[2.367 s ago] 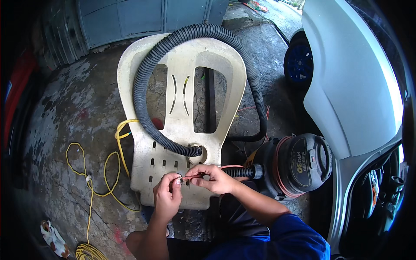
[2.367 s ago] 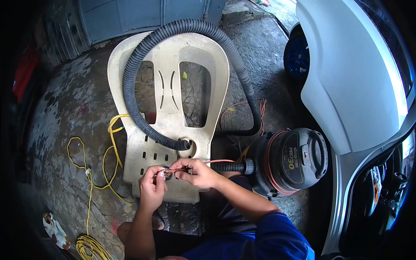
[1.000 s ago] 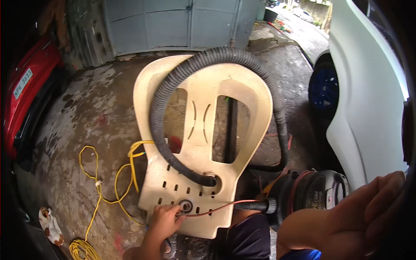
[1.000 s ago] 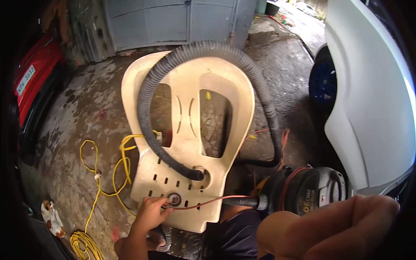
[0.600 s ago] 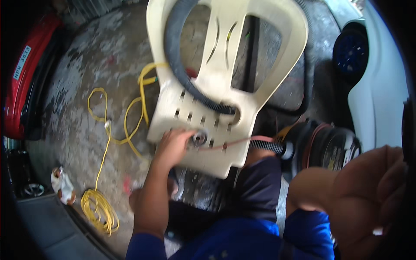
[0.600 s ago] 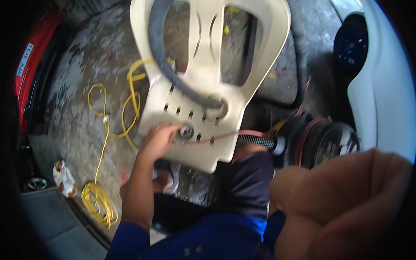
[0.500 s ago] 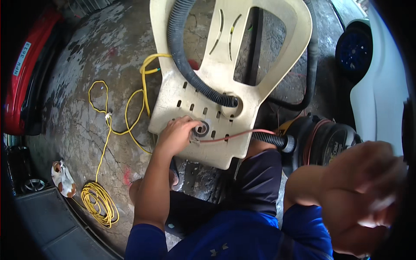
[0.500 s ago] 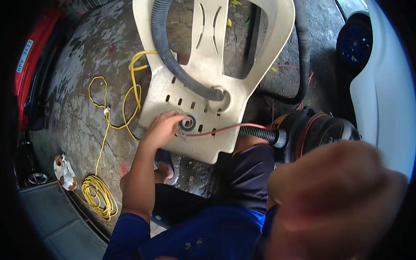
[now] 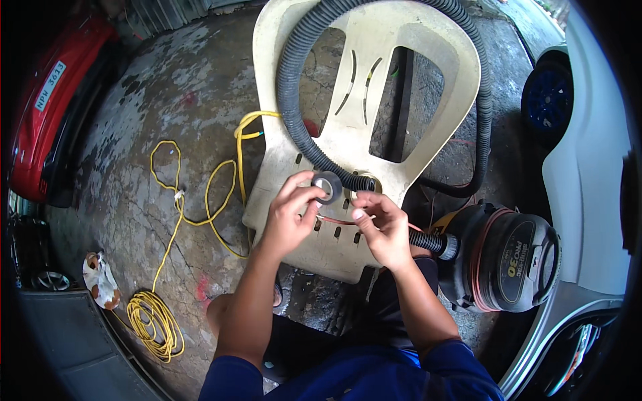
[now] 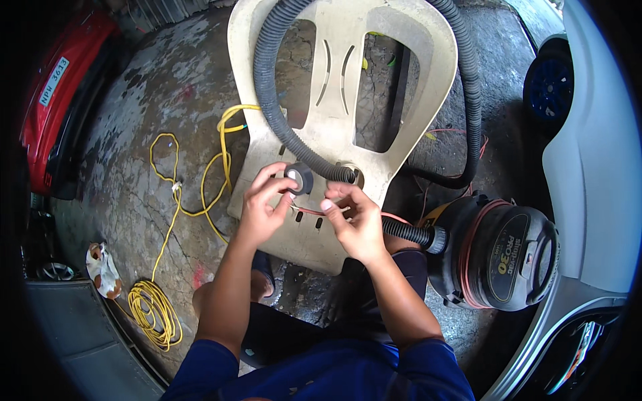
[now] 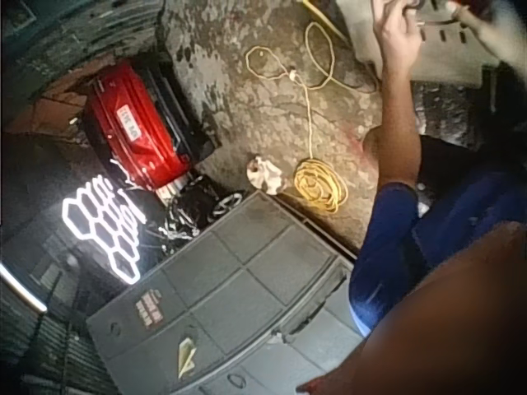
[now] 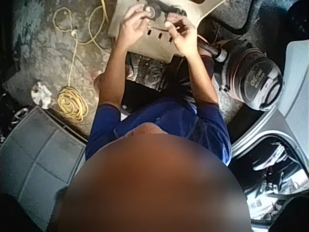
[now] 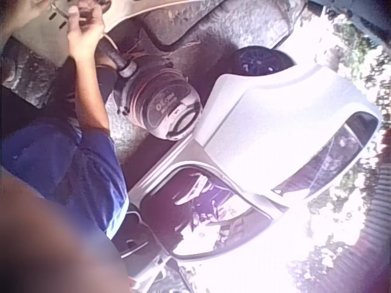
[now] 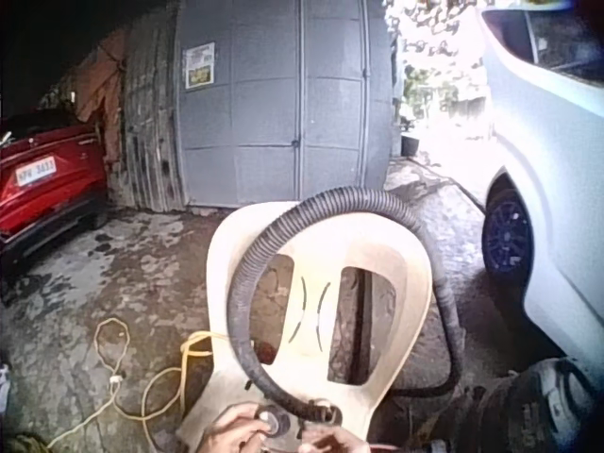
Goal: Repairing a damaged electrical wire using black electrical tape.
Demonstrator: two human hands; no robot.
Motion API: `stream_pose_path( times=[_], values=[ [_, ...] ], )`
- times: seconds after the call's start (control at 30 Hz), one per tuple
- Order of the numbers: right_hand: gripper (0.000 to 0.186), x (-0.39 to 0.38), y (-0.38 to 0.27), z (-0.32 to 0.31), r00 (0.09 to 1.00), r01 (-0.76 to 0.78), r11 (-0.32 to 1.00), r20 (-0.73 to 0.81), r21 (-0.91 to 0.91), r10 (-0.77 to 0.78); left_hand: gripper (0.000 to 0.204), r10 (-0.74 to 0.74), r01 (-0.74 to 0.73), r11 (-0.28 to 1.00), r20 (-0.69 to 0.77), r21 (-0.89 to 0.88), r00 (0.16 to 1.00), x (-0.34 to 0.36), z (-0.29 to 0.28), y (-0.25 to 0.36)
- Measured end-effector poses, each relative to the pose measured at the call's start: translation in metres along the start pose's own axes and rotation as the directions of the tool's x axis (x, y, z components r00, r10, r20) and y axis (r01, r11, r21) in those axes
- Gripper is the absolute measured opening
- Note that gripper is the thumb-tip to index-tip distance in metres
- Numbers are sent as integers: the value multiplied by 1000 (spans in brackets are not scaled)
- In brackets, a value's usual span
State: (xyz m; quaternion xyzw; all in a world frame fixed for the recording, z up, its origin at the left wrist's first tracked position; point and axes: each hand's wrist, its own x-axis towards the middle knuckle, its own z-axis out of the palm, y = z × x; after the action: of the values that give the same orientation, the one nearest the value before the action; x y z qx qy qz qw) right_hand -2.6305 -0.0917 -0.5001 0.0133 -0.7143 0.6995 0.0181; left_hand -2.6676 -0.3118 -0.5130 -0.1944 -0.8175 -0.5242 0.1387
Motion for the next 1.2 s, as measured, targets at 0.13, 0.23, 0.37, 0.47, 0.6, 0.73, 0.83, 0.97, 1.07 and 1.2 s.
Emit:
stream_pose_path(
  times=[0.13, 0.23, 0.37, 0.47, 0.6, 0.73, 0.83, 0.97, 1.07, 1.2],
  values=[
    [40, 23, 4, 15, 985, -80, 990, 159, 114, 61, 29, 144, -142, 989, -50, 52, 988, -4, 13, 7],
    [39, 25, 10, 19, 993, -75, 976, 106, 202, 54, 39, -87, 32, 930, -135, -365, 987, -5, 19, 13],
    [41, 26, 11, 14, 976, -132, 951, 205, 278, 75, 47, -138, 128, 900, 8, -418, 990, -8, 8, 11],
    [41, 24, 8, 20, 990, -31, 973, 142, 227, -1, 42, -125, 121, 949, 5, -290, 992, -10, 7, 13],
    [43, 20, -5, 20, 972, 223, 973, 94, -62, -217, 39, -49, 21, 969, -109, -246, 993, -12, 7, 17],
    [38, 22, 0, 13, 878, 472, 854, 210, -221, -431, 38, 46, -56, 985, -67, -164, 997, -12, 5, 21],
    [35, 13, 2, 20, 965, 212, 975, 143, 65, -219, 39, 25, -42, 970, -75, -240, 997, -14, 5, 26],
    [38, 7, 4, 24, 978, 199, 979, 60, 49, -202, 39, -110, 83, 905, -43, -417, 993, -19, 9, 26],
    [54, 1, -1, 32, 957, 291, 953, 6, -86, -291, 39, -48, 20, 950, -80, -312, 996, -25, 14, 20],
    [70, 0, -7, 37, 944, 325, 921, 21, -214, -329, 39, 61, -76, 995, -190, -71, 980, -25, 17, 20]
  ],
)
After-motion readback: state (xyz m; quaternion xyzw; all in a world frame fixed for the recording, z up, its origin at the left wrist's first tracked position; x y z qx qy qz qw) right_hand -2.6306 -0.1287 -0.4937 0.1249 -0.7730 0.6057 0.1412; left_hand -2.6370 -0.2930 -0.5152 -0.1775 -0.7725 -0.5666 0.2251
